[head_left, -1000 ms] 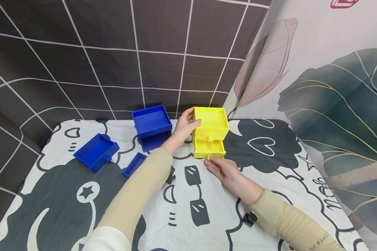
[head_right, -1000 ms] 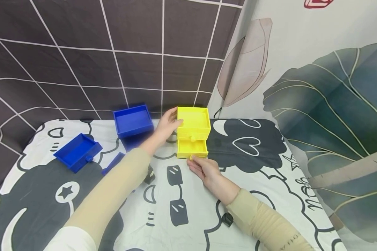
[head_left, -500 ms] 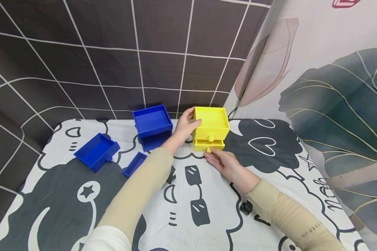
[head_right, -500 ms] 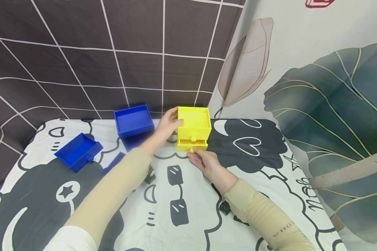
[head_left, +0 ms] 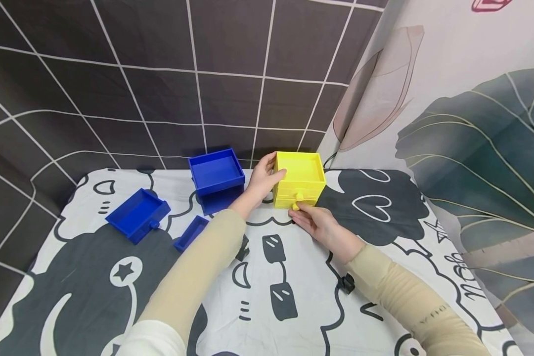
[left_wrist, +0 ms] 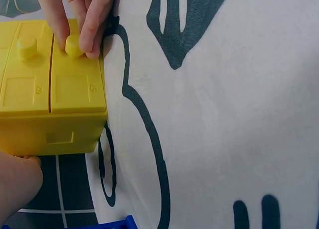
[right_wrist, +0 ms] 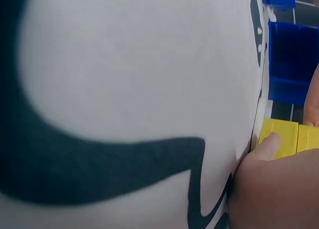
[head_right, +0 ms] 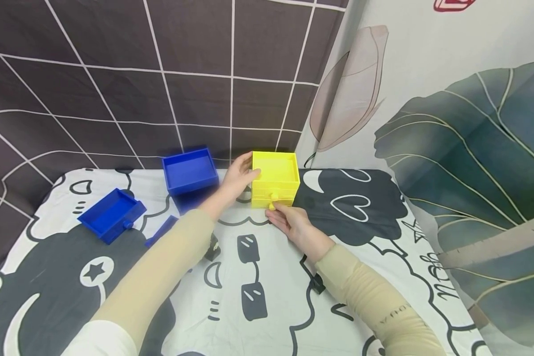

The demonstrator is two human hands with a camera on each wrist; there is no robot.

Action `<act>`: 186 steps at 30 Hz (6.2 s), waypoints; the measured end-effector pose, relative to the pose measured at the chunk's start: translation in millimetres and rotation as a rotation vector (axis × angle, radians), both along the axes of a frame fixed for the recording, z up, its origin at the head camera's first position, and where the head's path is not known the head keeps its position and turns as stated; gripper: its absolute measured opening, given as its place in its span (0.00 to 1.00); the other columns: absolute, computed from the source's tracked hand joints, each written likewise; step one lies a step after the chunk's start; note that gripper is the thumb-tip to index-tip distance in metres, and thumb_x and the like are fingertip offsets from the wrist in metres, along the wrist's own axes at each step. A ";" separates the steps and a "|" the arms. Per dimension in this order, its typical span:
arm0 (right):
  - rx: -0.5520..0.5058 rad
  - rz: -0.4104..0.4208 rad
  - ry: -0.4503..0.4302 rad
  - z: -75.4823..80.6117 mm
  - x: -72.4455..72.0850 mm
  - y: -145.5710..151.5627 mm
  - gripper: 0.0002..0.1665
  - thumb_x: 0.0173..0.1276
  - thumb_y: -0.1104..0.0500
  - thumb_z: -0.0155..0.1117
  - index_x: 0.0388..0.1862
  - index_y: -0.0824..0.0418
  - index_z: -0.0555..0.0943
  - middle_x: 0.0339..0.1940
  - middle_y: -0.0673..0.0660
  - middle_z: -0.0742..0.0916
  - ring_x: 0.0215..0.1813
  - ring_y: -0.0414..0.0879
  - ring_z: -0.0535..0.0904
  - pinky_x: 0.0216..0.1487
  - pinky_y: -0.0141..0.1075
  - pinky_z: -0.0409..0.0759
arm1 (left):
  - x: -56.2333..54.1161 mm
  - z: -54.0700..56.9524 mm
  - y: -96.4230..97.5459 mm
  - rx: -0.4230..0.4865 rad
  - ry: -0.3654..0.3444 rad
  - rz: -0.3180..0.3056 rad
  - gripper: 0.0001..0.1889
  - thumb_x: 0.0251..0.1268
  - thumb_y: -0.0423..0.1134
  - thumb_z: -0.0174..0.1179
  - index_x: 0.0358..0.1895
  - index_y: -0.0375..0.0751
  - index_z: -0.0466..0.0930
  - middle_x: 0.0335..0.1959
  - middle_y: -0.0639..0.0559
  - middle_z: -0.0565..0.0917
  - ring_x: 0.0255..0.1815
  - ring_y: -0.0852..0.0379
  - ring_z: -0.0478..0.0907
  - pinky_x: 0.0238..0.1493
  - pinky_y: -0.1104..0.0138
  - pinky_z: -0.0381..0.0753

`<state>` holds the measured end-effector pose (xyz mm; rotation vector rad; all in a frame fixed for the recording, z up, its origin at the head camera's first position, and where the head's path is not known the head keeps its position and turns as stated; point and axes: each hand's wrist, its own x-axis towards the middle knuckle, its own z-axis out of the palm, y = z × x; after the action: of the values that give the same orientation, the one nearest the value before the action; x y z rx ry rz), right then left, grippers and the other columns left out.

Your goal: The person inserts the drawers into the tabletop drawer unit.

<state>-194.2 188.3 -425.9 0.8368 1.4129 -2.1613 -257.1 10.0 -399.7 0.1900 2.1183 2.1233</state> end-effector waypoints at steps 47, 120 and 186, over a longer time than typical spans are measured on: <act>-0.052 0.422 0.297 76.4 27.0 18.0 0.10 0.83 0.62 0.59 0.46 0.58 0.88 0.44 0.52 0.95 0.51 0.41 0.93 0.61 0.33 0.88 | 62.7 29.6 -71.7 -0.035 -0.059 -0.202 0.34 0.76 0.33 0.64 0.82 0.39 0.63 0.82 0.41 0.68 0.84 0.44 0.66 0.83 0.50 0.69; 0.558 0.315 0.920 38.0 -84.7 -139.1 0.26 0.73 0.65 0.72 0.68 0.71 0.80 0.65 0.68 0.87 0.66 0.58 0.86 0.71 0.42 0.84 | 202.9 -50.8 -231.4 -0.015 -0.508 -0.083 0.34 0.87 0.41 0.51 0.81 0.20 0.52 0.74 0.37 0.77 0.56 0.69 0.86 0.62 0.72 0.86; 0.290 0.154 0.933 7.8 -76.5 -141.6 0.27 0.77 0.70 0.60 0.73 0.73 0.73 0.72 0.73 0.79 0.75 0.62 0.75 0.82 0.44 0.73 | 169.6 -40.4 -176.9 0.369 -0.672 -0.055 0.21 0.86 0.40 0.53 0.67 0.26 0.68 0.46 0.53 0.90 0.47 0.60 0.91 0.56 0.69 0.91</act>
<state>-270.7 46.7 -418.1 -0.2915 2.1498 -2.3427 -87.5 -166.8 -440.0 -0.3749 1.3295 2.1196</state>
